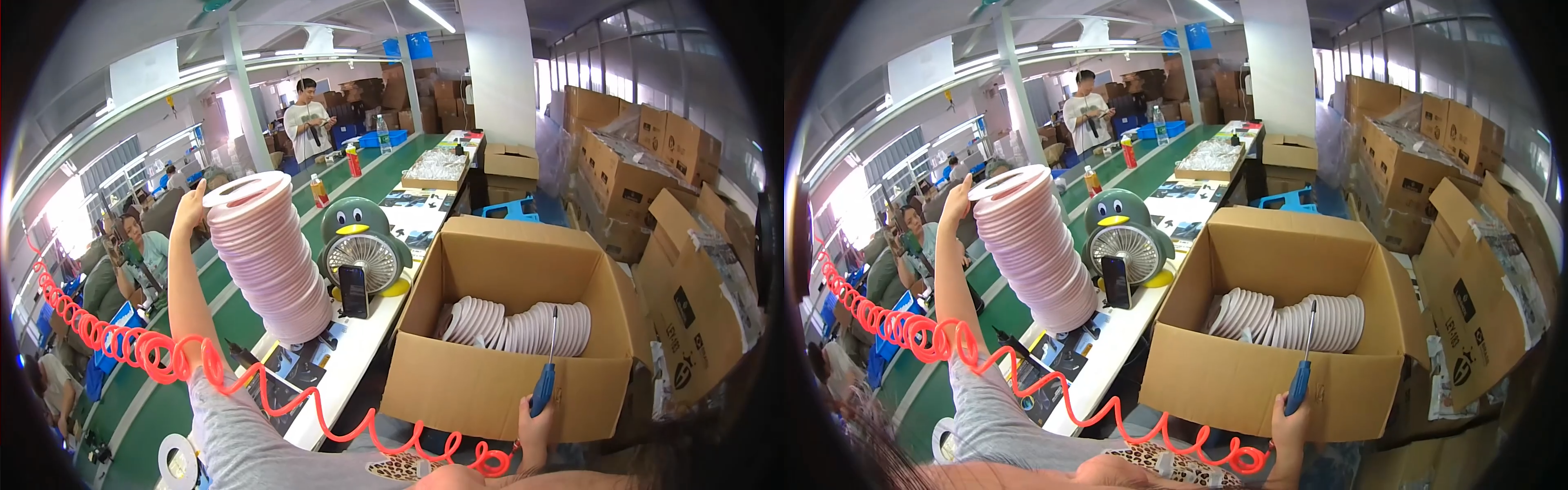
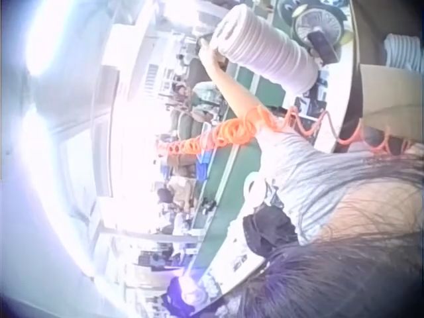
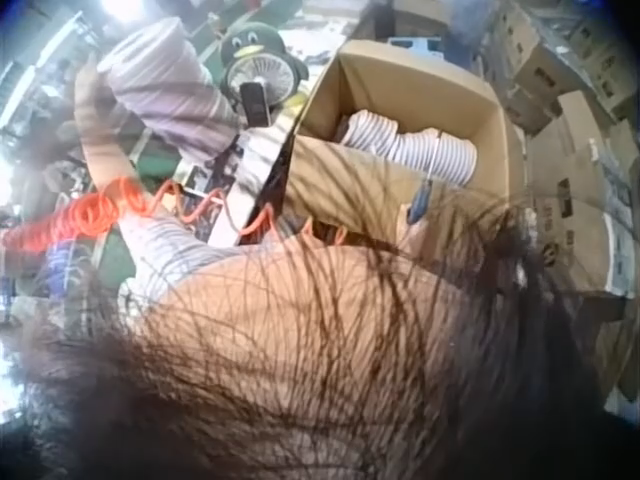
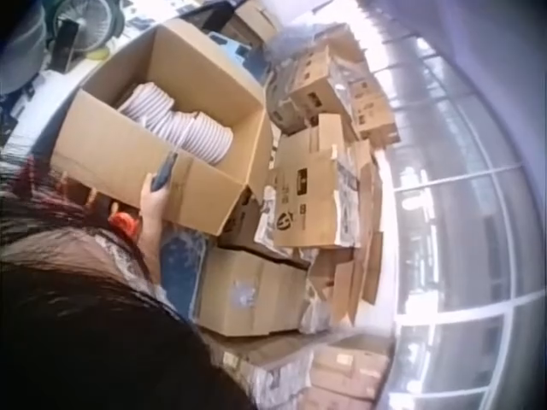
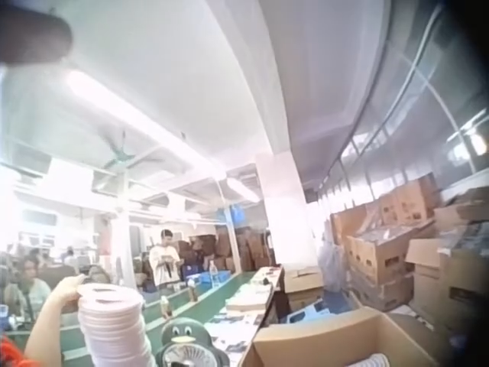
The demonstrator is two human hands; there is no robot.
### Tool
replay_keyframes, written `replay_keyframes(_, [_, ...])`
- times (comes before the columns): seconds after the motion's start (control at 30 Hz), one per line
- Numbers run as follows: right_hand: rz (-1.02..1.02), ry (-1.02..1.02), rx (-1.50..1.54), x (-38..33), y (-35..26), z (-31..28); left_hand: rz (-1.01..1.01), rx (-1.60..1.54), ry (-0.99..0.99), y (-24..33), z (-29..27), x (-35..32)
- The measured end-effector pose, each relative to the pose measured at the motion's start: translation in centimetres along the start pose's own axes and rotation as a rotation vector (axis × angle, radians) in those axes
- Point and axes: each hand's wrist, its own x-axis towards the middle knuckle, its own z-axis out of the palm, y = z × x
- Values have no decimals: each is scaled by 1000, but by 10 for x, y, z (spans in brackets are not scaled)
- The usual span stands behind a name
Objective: Picking circular white lighting components from a box, cleaning them with an air duster, and stacking them on a table.
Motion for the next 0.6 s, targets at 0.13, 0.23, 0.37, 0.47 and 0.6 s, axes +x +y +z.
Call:
replay_keyframes(0.13, [21,-31,-19,5,0,0,119,116,26,6,9,-1])
replay_keyframes(0.23, [39,-21,-24,10,-7,-3,166,432,144,22,1,-20])
replay_keyframes(0.37, [42,37,2,15,11,-11,106,568,323,63,0,-58])
replay_keyframes(0.47, [101,58,-98,19,13,-13,199,594,463,94,9,-99])
replay_keyframes(0.6, [54,115,-81,30,42,-23,514,529,396,82,48,-179])
